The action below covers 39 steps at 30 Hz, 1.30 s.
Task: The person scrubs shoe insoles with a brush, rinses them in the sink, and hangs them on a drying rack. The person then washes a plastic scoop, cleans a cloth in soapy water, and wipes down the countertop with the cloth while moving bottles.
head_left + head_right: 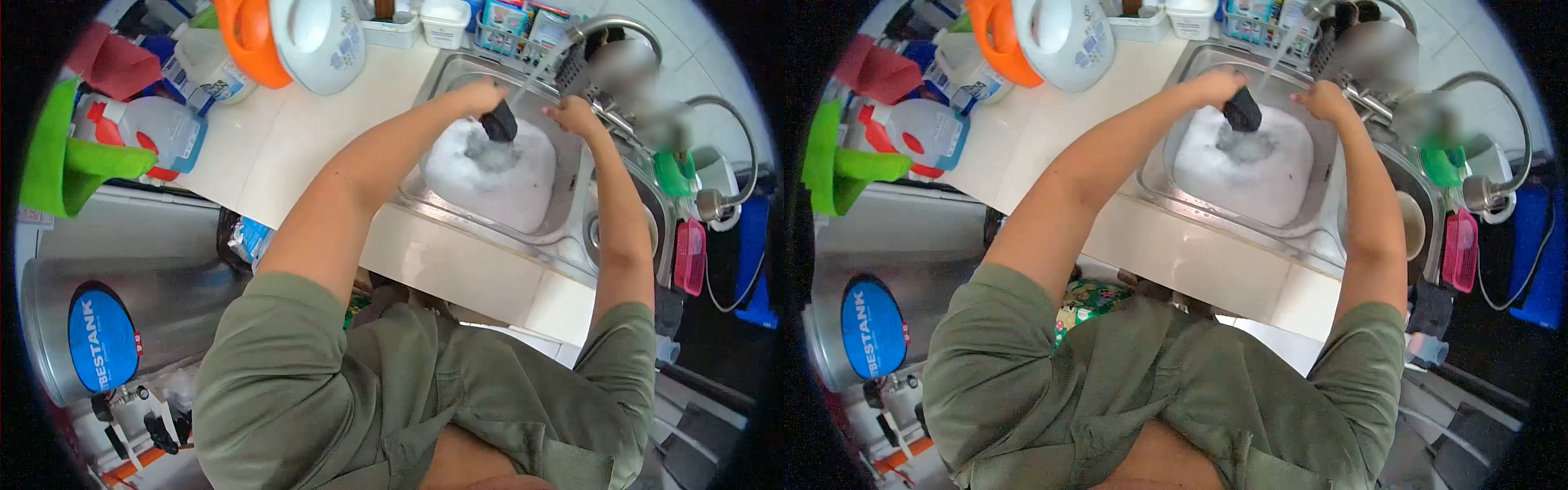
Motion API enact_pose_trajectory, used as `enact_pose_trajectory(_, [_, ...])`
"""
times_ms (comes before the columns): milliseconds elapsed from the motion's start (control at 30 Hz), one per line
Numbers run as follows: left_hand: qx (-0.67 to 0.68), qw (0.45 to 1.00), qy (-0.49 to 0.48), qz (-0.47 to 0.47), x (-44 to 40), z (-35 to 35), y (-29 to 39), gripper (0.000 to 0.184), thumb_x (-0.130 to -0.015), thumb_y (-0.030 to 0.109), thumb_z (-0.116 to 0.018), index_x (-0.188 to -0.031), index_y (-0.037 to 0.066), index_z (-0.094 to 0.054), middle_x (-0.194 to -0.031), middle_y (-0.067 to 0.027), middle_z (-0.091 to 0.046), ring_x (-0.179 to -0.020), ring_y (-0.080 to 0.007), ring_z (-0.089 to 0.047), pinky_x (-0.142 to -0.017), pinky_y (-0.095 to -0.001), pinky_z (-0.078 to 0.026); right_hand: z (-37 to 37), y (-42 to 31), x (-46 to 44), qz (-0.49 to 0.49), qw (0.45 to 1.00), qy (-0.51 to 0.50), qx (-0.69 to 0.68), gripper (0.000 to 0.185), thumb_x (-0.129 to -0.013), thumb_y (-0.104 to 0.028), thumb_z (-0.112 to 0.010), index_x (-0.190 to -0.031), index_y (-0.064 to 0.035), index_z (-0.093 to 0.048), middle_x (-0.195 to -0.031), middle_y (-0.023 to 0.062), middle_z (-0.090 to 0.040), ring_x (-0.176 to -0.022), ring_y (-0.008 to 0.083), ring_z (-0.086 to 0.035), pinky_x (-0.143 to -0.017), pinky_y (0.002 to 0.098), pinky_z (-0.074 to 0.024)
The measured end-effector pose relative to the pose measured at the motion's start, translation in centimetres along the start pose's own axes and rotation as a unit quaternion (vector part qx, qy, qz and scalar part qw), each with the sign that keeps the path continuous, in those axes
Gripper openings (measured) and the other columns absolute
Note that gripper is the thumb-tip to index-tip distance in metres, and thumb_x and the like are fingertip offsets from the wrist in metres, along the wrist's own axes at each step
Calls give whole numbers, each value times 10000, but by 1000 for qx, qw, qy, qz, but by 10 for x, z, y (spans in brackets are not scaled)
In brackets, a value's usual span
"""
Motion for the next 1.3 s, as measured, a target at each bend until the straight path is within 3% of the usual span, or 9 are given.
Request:
enact_pose_trajectory(133, [-166,956,28,-242,48,18,56,329,-635,375,-681,-800,91,-669,-776,-160,-625,-715,-328,-600,-644,-417,-468,22,-15,3,-30,996,-9,-86,552,-754,-480,-597,-470,-12,-529,-442,96,-512,-405,205,-531,-459,347,-432])
enact_pose_trajectory(333, [-201,954,126,-184,79,52,75,293,-654,332,-663,-828,98,-644,-755,-141,-622,-732,-325,-596,-637,-423,-459,22,-3,-27,-25,980,35,-195,472,-788,-452,-565,-685,7,-601,-518,70,-544,-368,166,-501,-378,311,-424])
enact_pose_trajectory(533, [-46,952,145,-267,115,76,108,323,-688,365,-656,-881,106,-647,-782,-139,-632,-739,-288,-609,-647,-376,-473,-55,-143,86,-156,605,-189,-757,760,-735,-680,-429,-1150,-44,-455,-1061,192,-498,-976,368,-467,-809,532,-401])
enact_pose_trajectory(600, [19,945,107,-309,129,84,111,337,-695,379,-655,-892,106,-647,-786,-133,-635,-726,-265,-615,-646,-356,-478,-57,-186,93,-117,477,-161,-856,625,-841,-526,-361,-1185,-7,-420,-1089,212,-514,-997,407,-479,-818,490,-442])
enact_pose_trajectory(767, [-14,959,229,-165,174,176,14,322,-697,373,-670,-772,60,-659,-672,-101,-630,-574,-188,-597,-573,-310,-463,-69,-216,72,-64,571,-209,-791,410,-854,-172,-409,-1189,60,-365,-1038,201,-561,-841,283,-594,-585,314,-524])
enact_pose_trajectory(900, [18,912,409,23,246,272,-113,326,-706,362,-632,-714,36,-645,-683,-135,-624,-641,-233,-611,-573,-350,-453,-59,-297,76,21,797,-200,-570,340,-862,-183,-454,-1153,-14,-415,-961,127,-606,-665,175,-591,-466,258,-481])
enact_pose_trajectory(1033, [-31,804,589,69,324,367,-185,330,-724,305,-624,-766,-23,-608,-733,-142,-619,-680,-229,-580,-637,-325,-447,-93,-377,74,177,961,-180,-116,477,-812,-417,-529,-1124,-56,-533,-1059,187,-552,-930,289,-537,-800,406,-435])
enact_pose_trajectory(1133, [-127,746,650,70,336,431,-237,440,-692,325,-658,-919,-41,-568,-891,-192,-592,-861,-301,-556,-753,-362,-425,-105,-438,97,291,946,-41,140,454,-824,-448,-477,-1094,-101,-589,-1325,173,-336,-1255,344,-256,-974,551,-236])
enact_pose_trajectory(1300, [-148,767,619,81,311,482,-250,608,-728,481,-618,-945,-85,-565,-847,-226,-590,-848,-331,-556,-796,-394,-403,-185,-480,89,499,865,39,11,420,-788,-294,-539,-1165,-112,-513,-1312,121,-358,-1249,328,-273,-981,540,-234])
Point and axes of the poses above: each hand's wrist, its own x-axis away from the middle knuckle, its own z-axis out of the back of the hand, y = z × x, the point moved 7 cm from there along -x, towards the middle knuckle
